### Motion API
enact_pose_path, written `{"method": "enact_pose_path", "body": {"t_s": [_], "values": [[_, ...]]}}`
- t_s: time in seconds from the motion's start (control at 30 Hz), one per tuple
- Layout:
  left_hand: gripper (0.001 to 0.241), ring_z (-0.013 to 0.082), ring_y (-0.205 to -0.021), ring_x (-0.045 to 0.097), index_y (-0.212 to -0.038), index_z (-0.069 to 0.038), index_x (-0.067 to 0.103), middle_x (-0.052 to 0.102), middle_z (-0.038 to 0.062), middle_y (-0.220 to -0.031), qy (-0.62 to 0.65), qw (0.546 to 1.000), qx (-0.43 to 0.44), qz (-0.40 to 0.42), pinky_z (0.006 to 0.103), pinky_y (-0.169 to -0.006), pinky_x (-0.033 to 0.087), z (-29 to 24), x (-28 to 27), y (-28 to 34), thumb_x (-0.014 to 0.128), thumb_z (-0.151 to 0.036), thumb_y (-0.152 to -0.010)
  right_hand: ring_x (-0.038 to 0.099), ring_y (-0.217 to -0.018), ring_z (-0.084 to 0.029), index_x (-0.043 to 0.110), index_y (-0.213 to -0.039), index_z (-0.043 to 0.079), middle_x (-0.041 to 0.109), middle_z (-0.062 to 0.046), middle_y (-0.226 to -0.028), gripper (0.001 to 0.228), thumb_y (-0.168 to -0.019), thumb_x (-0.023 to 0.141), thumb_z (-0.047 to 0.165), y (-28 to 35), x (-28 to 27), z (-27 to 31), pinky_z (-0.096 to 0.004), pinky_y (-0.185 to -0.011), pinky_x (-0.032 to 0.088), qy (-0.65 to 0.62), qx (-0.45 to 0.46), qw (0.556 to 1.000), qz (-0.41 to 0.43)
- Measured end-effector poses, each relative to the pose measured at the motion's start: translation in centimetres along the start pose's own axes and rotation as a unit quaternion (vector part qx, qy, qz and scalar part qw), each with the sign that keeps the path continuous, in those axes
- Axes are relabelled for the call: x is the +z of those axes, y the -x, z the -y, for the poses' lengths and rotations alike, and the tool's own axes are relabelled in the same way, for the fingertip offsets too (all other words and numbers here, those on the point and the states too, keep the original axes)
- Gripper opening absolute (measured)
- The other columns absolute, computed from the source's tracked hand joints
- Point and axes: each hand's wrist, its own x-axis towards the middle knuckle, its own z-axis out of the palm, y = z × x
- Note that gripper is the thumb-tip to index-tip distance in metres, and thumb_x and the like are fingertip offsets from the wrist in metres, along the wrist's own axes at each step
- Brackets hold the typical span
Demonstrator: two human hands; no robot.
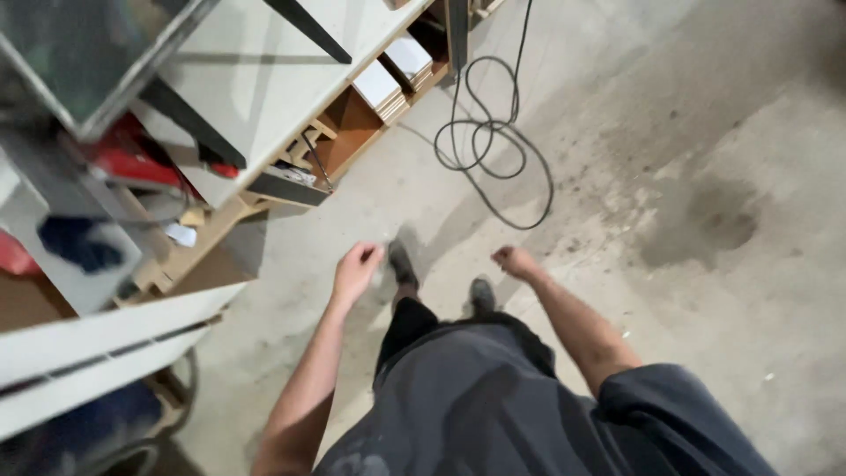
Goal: Applying tape to the edges of melamine boards and organizing them into a storage cabinet
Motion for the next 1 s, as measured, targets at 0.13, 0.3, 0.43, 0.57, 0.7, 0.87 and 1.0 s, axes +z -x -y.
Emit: {"method": "enact_pose_path", "body": {"t_s": [0.13,0.3,0.43,0.57,0.7,0.87,1.0], "values": [[0.025,0.0304,-0.108,0.071,-0.112,-0.015,0.074,0.075,0.012,-0.108,-0.161,0.973,0.162,-0.021,0.0420,-0.094,0.058,-1.8,-3.7,-17.3,0.072,-0.034,-0.096,0.078,-0.090,-0.025,0.075,-0.117,0.009,0.079,-0.009,-0.091,0.041,-0.096,0.062,0.042,-6.8,-2.8,8.7,-0.042,-0.086,0.059,-0.027,0.015,0.998,-0.049],[0.023,0.0277,-0.115,0.066,-0.109,-0.016,0.071,0.067,0.008,-0.115,-0.352,0.811,0.466,-0.022,0.0414,-0.100,0.053,-5.8,-5.6,-34.6,0.075,-0.027,-0.090,0.077,-0.082,-0.024,0.072,-0.117,0.002,0.077,-0.013,-0.092,0.042,-0.095,0.068,0.038,-18.4,-1.9,12.5,-0.034,-0.073,0.062,-0.261,0.046,0.957,-0.117],[0.027,0.0265,-0.126,0.060,-0.106,-0.010,0.074,0.070,0.011,-0.116,-0.473,0.697,0.535,0.070,0.0423,-0.113,0.042,-9.7,-7.1,-43.0,0.073,-0.032,-0.089,0.074,-0.097,-0.029,0.075,-0.117,0.008,0.077,-0.014,-0.100,0.044,-0.092,0.067,0.043,-24.8,-4.4,19.5,-0.042,-0.085,0.060,-0.265,0.086,0.951,-0.131],[0.033,0.0282,-0.130,0.059,-0.101,-0.009,0.076,0.072,0.014,-0.114,-0.549,0.592,0.565,0.170,0.0457,-0.122,0.034,-2.8,-7.3,-53.5,0.063,-0.037,-0.089,0.076,-0.081,-0.027,0.067,-0.123,-0.002,0.075,-0.020,-0.098,0.041,-0.096,0.066,0.030,-38.2,-5.5,22.7,-0.035,-0.071,0.064,-0.445,0.079,0.889,-0.076],[0.047,0.0279,-0.125,0.059,-0.091,-0.010,0.075,0.073,0.014,-0.103,-0.555,0.594,0.531,0.240,0.0462,-0.124,0.028,-4.8,-7.3,-52.6,0.053,-0.050,-0.093,0.075,-0.071,-0.022,0.067,-0.116,-0.001,0.073,-0.014,-0.087,0.034,-0.097,0.069,0.027,-52.0,-6.4,25.7,-0.030,-0.063,0.064,-0.519,0.078,0.848,-0.073],[0.053,0.0312,-0.124,0.060,-0.097,-0.005,0.071,0.070,0.018,-0.114,-0.490,0.630,0.563,0.212,0.0482,-0.115,0.038,-5.3,-7.4,-51.4,0.055,-0.055,-0.095,0.073,-0.071,-0.020,0.064,-0.122,0.004,0.073,-0.010,-0.088,0.027,-0.101,0.068,0.020,-72.3,-1.0,25.4,-0.028,-0.063,0.064,-0.618,0.096,0.774,-0.095],[0.053,0.0300,-0.119,0.066,-0.101,-0.004,0.072,0.071,0.019,-0.121,-0.428,0.657,0.600,0.156,0.0459,-0.110,0.048,-8.2,-6.9,-52.0,0.061,-0.055,-0.093,0.070,-0.056,-0.022,0.066,-0.103,0.002,0.069,-0.012,-0.072,0.015,-0.094,0.063,0.014,-77.2,-2.1,28.0,-0.031,-0.054,0.062,-0.605,0.100,0.773,-0.161]]}}
